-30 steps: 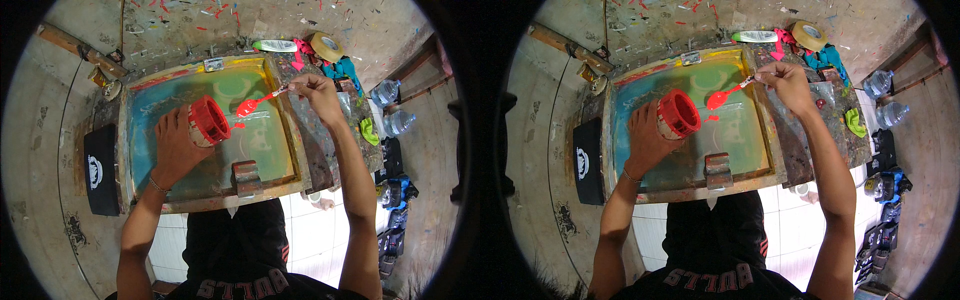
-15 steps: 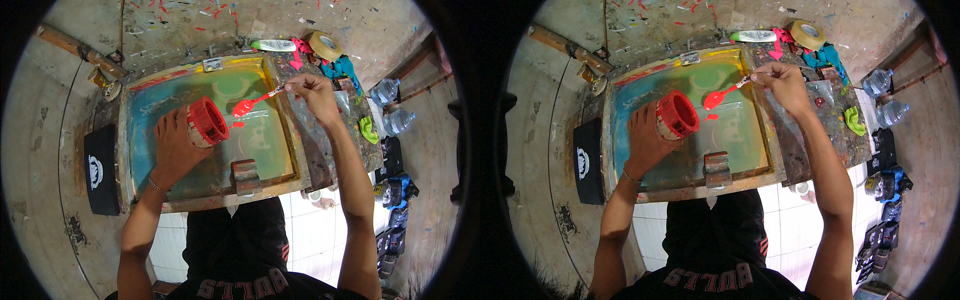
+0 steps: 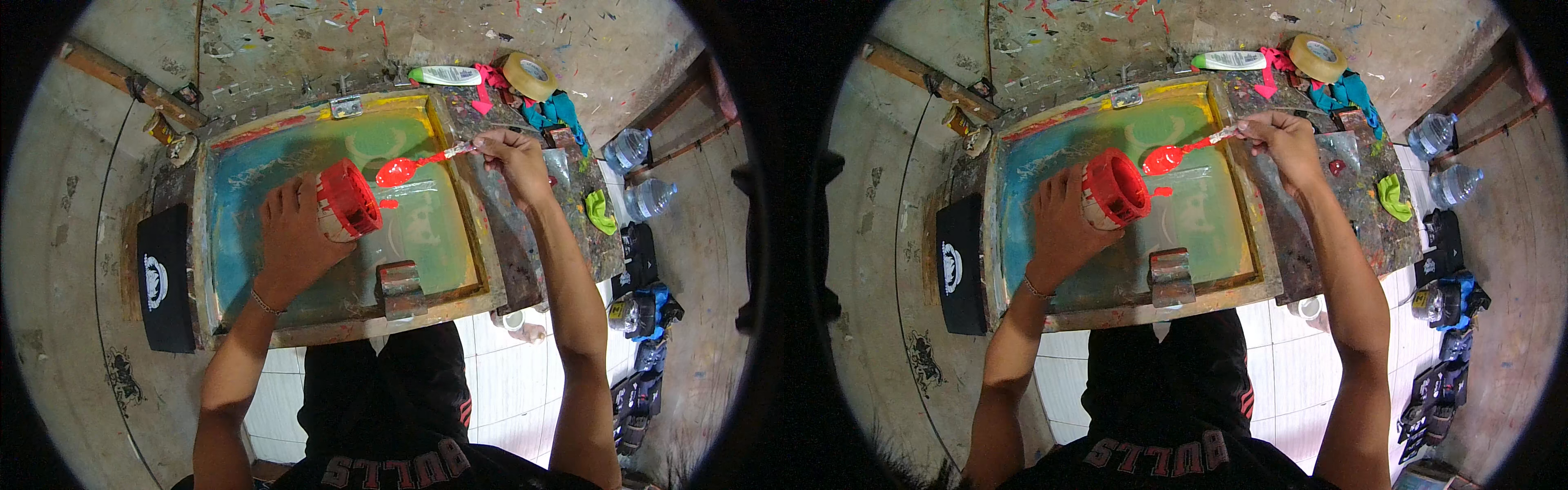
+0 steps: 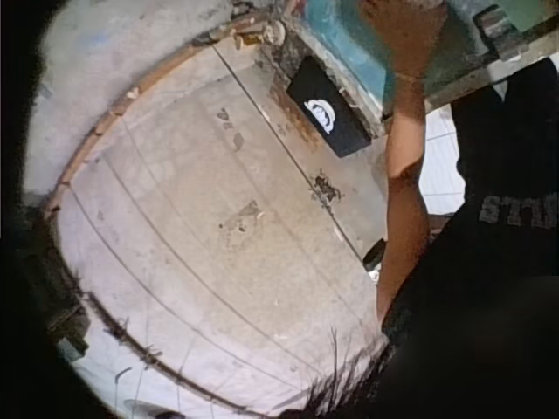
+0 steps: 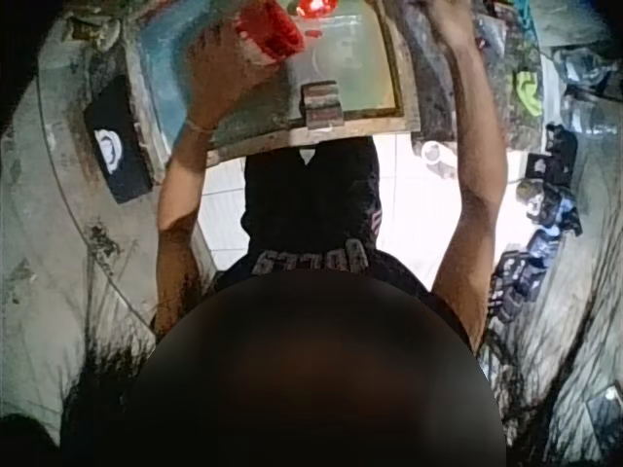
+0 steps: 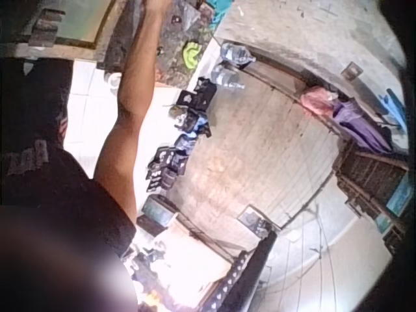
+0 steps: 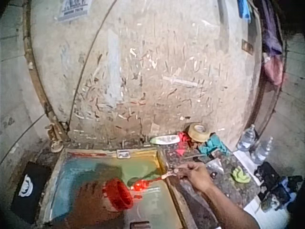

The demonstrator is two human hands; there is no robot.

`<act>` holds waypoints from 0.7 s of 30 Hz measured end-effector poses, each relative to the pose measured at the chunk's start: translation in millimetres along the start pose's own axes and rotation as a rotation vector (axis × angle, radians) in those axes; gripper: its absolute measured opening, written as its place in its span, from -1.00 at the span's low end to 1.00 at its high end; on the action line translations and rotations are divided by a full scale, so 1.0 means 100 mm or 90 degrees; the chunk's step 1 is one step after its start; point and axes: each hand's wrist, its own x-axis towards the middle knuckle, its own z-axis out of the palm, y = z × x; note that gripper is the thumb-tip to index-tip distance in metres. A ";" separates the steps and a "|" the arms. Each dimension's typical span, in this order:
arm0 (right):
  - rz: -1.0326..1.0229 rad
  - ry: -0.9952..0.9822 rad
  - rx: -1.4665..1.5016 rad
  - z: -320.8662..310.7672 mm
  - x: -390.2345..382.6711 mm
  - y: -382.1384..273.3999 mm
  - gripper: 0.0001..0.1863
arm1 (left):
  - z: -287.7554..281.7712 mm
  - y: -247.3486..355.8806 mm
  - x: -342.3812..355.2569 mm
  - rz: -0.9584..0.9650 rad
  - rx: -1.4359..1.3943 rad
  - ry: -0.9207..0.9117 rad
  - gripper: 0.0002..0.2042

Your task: The person prepares a screen printing frame by applying clear tape to the mesh, then uses a brush to apply white ink to the taped area. They then apply red ink and use a squeegee to spread it across the mesh. Finally, they place a black t-shirt under the screen to prepare for printing.

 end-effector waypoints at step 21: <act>-0.511 -0.247 -0.417 0.59 0.38 -1.32 -0.77 | 0.33 0.32 0.96 -0.076 -0.637 0.158 -0.05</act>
